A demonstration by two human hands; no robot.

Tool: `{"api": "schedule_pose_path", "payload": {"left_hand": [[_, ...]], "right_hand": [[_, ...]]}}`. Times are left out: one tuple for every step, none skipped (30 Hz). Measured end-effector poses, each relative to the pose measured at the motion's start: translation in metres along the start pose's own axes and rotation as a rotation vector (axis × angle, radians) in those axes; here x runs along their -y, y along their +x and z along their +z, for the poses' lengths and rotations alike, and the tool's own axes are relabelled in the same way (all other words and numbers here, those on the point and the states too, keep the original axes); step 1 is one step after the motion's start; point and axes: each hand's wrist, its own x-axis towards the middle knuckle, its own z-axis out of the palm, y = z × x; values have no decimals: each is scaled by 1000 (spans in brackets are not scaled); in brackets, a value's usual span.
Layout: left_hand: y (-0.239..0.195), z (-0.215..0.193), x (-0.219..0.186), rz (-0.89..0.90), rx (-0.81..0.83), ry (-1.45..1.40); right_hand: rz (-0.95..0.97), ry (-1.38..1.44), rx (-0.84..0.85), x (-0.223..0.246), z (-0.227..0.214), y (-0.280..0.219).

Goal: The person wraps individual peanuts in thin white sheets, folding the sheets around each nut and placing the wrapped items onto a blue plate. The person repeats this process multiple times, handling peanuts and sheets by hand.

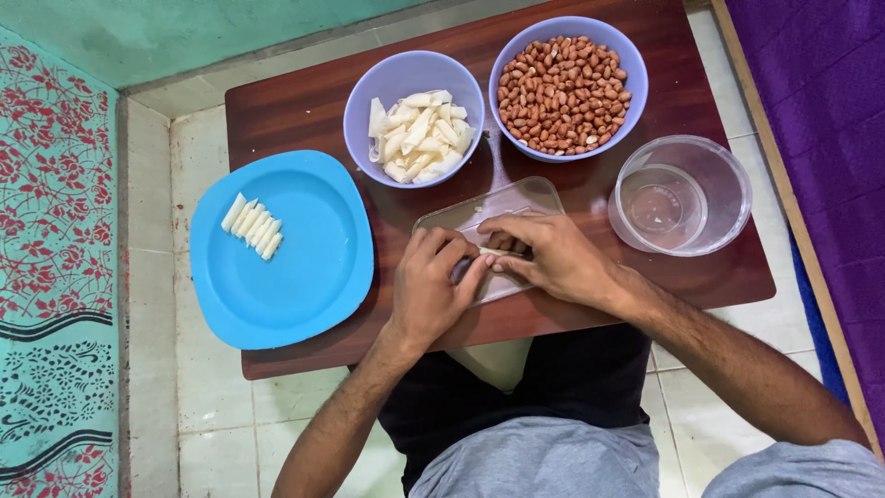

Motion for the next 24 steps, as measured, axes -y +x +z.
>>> {"api": "schedule_pose_path", "payload": {"left_hand": [[0, 2, 1, 0, -1, -1], [0, 3, 1, 11, -14, 4], [1, 5, 2, 22, -28, 10], [2, 5, 2, 22, -28, 10], [3, 5, 1, 20, -30, -9], [3, 5, 1, 18, -32, -29], [4, 4, 0, 18, -32, -29], [4, 4, 0, 21, -29, -33], [5, 4, -1, 24, -25, -36], [4, 4, 0, 23, -25, -36], [3, 5, 0, 46, -17, -19], [2, 6, 1, 68, -10, -3], [2, 6, 1, 69, -11, -2], [2, 6, 0, 108, 0, 46], [2, 6, 0, 146, 11, 94], [3, 3, -2, 146, 11, 94], [5, 1, -4, 167, 28, 125], [6, -2, -7, 189, 45, 155], [5, -1, -6, 188, 45, 155], [4, 0, -5, 192, 58, 168], [3, 1, -4, 196, 69, 182], [2, 3, -2, 196, 68, 182], [1, 4, 0, 204, 71, 177], [0, 6, 2, 212, 73, 172]], "right_hand": [[0, -1, 0, -1, -1, 0], [4, -5, 8, -1, -2, 1], [8, -9, 17, -2, -2, 2], [7, -9, 17, -1, -4, 2], [37, 34, 29, 0, -6, 3], [66, 77, 41, 0, -8, 4], [67, 77, 41, 3, -10, 5], [73, 72, 46, 5, -13, 6], [78, 67, 52, 7, -15, 7], [78, 68, 52, 5, -12, 7], [80, 57, 23, 3, -10, 7], [83, 47, -5, 1, -8, 7], [82, 47, -5, -1, -7, 7], [76, 40, -34, -2, -6, 7], [70, 35, -62, -4, -4, 8], [69, 35, -62, -4, -4, 8], [76, 45, -89, -3, -4, 8], [83, 55, -117, -3, -4, 8], [83, 55, -117, -4, -4, 8], [82, 57, -132, -5, -3, 8], [80, 58, -146, -6, -3, 9], [79, 57, -145, -5, -2, 9], [74, 69, -161, -4, -2, 9], [68, 81, -176, -4, -2, 9]]}}
